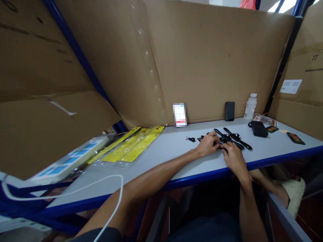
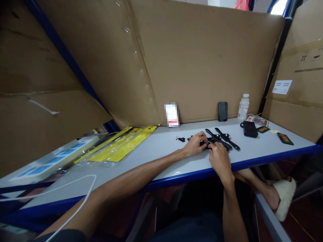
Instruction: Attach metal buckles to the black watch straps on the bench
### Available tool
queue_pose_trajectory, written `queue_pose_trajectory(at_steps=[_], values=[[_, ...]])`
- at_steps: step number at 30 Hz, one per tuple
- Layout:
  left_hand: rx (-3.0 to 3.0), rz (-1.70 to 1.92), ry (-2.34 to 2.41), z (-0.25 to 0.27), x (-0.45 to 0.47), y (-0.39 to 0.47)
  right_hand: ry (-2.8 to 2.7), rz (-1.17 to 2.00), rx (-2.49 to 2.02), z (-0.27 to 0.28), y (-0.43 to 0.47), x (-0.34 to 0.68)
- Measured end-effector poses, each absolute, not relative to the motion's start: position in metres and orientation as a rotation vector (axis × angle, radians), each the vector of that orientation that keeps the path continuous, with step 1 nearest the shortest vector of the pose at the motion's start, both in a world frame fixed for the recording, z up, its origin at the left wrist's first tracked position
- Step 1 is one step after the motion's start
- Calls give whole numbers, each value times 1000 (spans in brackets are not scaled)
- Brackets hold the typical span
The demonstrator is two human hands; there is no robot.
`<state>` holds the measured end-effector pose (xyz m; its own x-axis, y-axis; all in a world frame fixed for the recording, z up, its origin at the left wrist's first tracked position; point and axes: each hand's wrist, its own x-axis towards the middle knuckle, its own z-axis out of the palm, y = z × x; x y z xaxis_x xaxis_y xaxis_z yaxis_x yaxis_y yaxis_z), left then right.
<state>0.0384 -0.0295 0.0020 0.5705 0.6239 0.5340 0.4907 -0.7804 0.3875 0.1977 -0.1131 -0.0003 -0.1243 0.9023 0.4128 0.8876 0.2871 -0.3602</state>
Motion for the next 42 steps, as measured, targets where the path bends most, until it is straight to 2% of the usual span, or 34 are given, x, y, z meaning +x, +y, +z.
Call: queue_pose_trajectory(at_steps=[10, 22, 33, 42], values=[[2558, 1050, 841, 2, 38, -24, -2004, 30, -1590, -2, -112, 199], [2618, 988, 1061, 6, 39, -31, -2011, 11, -1603, -2, -113, 197], [2613, 916, 908, 6, 39, -30, -2015, 34, -1599, 0, -113, 198], [2693, 954, 1153, 10, 40, -39, -2024, 13, -1624, -1, -113, 198]])
